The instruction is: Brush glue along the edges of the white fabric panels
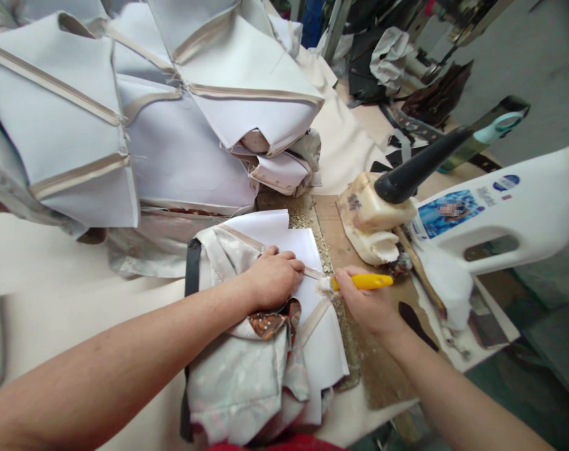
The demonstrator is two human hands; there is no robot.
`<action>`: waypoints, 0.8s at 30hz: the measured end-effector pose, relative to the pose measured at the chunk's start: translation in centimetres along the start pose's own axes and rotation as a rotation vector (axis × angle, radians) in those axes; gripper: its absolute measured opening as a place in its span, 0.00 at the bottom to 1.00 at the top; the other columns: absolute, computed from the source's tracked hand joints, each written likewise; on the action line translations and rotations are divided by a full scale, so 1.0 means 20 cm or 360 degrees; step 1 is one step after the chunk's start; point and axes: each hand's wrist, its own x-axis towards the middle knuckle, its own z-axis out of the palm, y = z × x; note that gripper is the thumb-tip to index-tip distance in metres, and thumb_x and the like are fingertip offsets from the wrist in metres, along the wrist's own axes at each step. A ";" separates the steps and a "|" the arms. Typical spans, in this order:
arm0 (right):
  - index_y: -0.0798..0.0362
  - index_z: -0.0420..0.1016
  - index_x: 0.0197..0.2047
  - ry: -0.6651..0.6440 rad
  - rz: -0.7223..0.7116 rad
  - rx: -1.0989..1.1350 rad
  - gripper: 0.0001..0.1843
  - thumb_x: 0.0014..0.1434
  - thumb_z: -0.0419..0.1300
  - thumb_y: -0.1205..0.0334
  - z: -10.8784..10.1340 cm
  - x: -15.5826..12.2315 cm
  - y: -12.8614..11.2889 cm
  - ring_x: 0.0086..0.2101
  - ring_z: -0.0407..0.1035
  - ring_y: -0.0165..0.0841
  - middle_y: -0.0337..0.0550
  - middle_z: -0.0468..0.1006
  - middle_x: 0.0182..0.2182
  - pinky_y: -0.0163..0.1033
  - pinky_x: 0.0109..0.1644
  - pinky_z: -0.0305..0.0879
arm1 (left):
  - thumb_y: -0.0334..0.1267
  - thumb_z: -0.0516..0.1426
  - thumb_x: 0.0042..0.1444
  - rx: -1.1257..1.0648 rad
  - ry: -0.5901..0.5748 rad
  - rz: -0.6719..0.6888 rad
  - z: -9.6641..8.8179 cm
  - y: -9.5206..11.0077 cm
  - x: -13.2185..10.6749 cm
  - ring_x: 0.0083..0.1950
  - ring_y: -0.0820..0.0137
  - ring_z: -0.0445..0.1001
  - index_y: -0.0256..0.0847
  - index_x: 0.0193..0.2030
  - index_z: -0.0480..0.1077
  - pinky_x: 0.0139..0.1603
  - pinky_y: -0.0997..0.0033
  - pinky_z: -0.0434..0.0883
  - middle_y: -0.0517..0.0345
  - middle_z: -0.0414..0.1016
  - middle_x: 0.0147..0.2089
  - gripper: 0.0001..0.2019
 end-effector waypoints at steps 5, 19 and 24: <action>0.52 0.61 0.21 0.0134 -0.0045 0.0039 0.19 0.61 0.48 0.53 0.02 -0.02 0.04 0.23 0.61 0.30 0.36 0.64 0.18 0.34 0.29 0.57 | 0.41 0.50 0.60 -0.0133 -0.0243 0.0015 -0.18 0.18 -0.05 0.50 0.62 0.66 0.42 0.39 0.72 0.48 0.60 0.58 0.55 0.73 0.48 0.11; 0.52 0.66 0.25 0.0077 -0.0160 -0.0077 0.18 0.63 0.48 0.55 -0.03 -0.23 0.08 0.24 0.64 0.31 0.37 0.67 0.19 0.36 0.31 0.58 | 0.47 0.54 0.57 -0.0318 -0.0416 -0.0035 0.00 0.42 -0.20 0.59 0.55 0.59 0.37 0.58 0.63 0.60 0.46 0.54 0.50 0.62 0.61 0.24; 0.53 0.66 0.25 0.0203 -0.0216 -0.0135 0.17 0.63 0.48 0.56 -0.01 -0.18 0.11 0.24 0.63 0.31 0.37 0.67 0.20 0.36 0.31 0.58 | 0.46 0.56 0.55 -0.0296 -0.0375 -0.0030 0.01 0.43 -0.19 0.54 0.57 0.63 0.37 0.53 0.67 0.59 0.49 0.58 0.49 0.66 0.56 0.21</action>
